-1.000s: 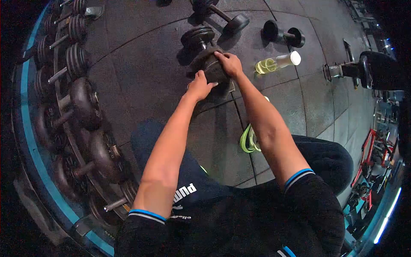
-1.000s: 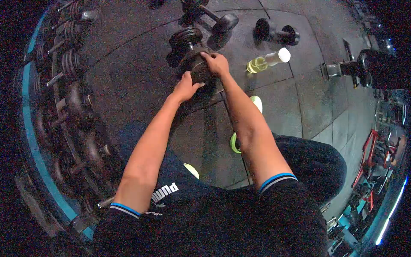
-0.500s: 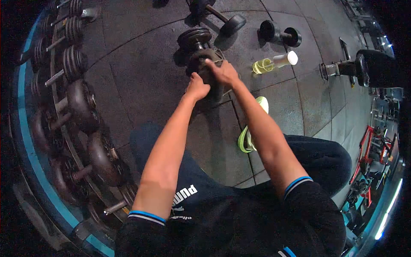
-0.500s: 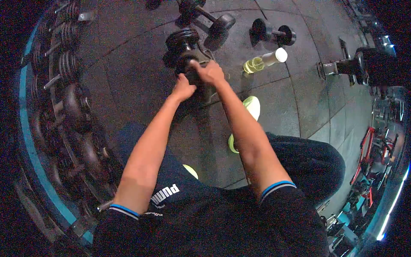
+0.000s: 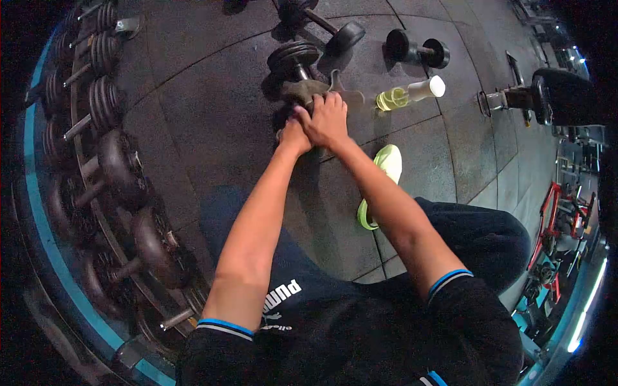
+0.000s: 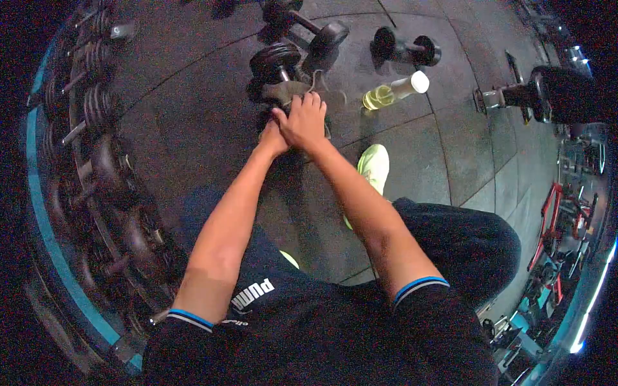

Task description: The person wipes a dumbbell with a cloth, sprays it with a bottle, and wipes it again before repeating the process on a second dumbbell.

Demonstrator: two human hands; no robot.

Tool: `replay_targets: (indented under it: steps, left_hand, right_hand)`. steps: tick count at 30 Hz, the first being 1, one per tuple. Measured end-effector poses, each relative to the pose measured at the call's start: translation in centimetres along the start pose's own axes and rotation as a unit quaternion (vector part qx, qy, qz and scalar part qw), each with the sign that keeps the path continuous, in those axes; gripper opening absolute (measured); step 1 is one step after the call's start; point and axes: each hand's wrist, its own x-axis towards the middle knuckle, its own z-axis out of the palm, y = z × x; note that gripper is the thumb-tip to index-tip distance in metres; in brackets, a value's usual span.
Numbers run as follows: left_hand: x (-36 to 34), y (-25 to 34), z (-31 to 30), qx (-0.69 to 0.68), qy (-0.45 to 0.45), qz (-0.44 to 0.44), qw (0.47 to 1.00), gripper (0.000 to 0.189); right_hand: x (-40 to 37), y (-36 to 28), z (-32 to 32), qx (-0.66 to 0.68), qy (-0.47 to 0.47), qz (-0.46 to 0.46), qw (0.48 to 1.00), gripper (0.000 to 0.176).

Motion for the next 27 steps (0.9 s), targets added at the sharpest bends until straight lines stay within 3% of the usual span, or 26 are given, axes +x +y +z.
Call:
replay_targets:
  steps: [3,5,7,9,12,14,16,19,21,23,24,25,26,27]
  left_hand:
    - [0.4,0.4,0.5,-0.002,0.005,-0.054,0.999,0.069]
    - [0.5,0.8,0.5,-0.014,0.006,-0.060,0.998,0.071]
    - [0.5,0.8,0.5,-0.031,-0.003,-0.083,0.996,0.076]
    - [0.8,1.0,0.1,-0.050,-0.007,-0.108,0.993,0.081]
    - [0.9,0.6,-1.2,-0.112,-0.047,-0.108,0.987,0.082]
    - [1.1,0.4,-2.1,-0.101,-0.079,-0.122,0.984,0.076]
    - [1.2,0.2,-2.5,-0.095,-0.091,-0.126,0.983,0.072]
    - [1.8,0.1,-2.6,-0.099,-0.085,-0.120,0.984,0.066]
    - [2.4,-0.3,-2.2,-0.102,-0.093,-0.118,0.983,0.061]
    - [2.9,0.1,-3.7,-0.097,-0.176,-0.125,0.972,0.058]
    - [2.7,-0.2,-4.3,-0.099,-0.215,-0.133,0.962,0.056]
    - [2.3,-2.7,-2.1,-0.104,-0.085,-0.014,0.991,0.043]
    - [2.3,-4.0,-1.4,-0.130,-0.058,0.024,0.990,0.042]
    - [2.3,-4.6,-1.2,-0.166,-0.056,0.042,0.984,0.042]
  right_hand:
    - [5.4,2.5,-0.8,0.103,-0.269,0.179,0.941,0.076]
    - [7.6,3.6,-0.8,0.081,-0.338,0.208,0.914,0.095]
    - [9.4,5.0,1.7,0.135,-0.433,0.220,0.864,0.100]
    - [10.0,5.8,3.3,0.203,-0.541,0.171,0.798,0.097]
    - [10.9,6.0,5.7,0.176,-0.610,0.088,0.767,0.094]
    - [11.4,6.5,6.5,0.169,-0.658,0.099,0.727,0.092]
    - [12.1,3.3,-0.9,0.206,-0.728,0.172,0.631,0.090]
    - [11.7,4.6,2.4,0.256,-0.712,0.126,0.642,0.089]
    - [11.2,3.9,1.0,0.189,-0.646,0.114,0.730,0.088]
    - [10.7,2.1,-1.4,0.086,-0.566,0.000,0.820,0.089]
    - [9.0,1.1,-1.9,0.023,-0.504,0.005,0.863,0.078]
    - [6.9,-0.1,-2.4,-0.040,-0.436,0.009,0.899,0.067]
    - [4.6,-0.6,-2.0,-0.103,-0.348,-0.027,0.932,0.072]
    - [2.8,-0.8,-2.2,-0.069,-0.273,-0.046,0.958,0.078]
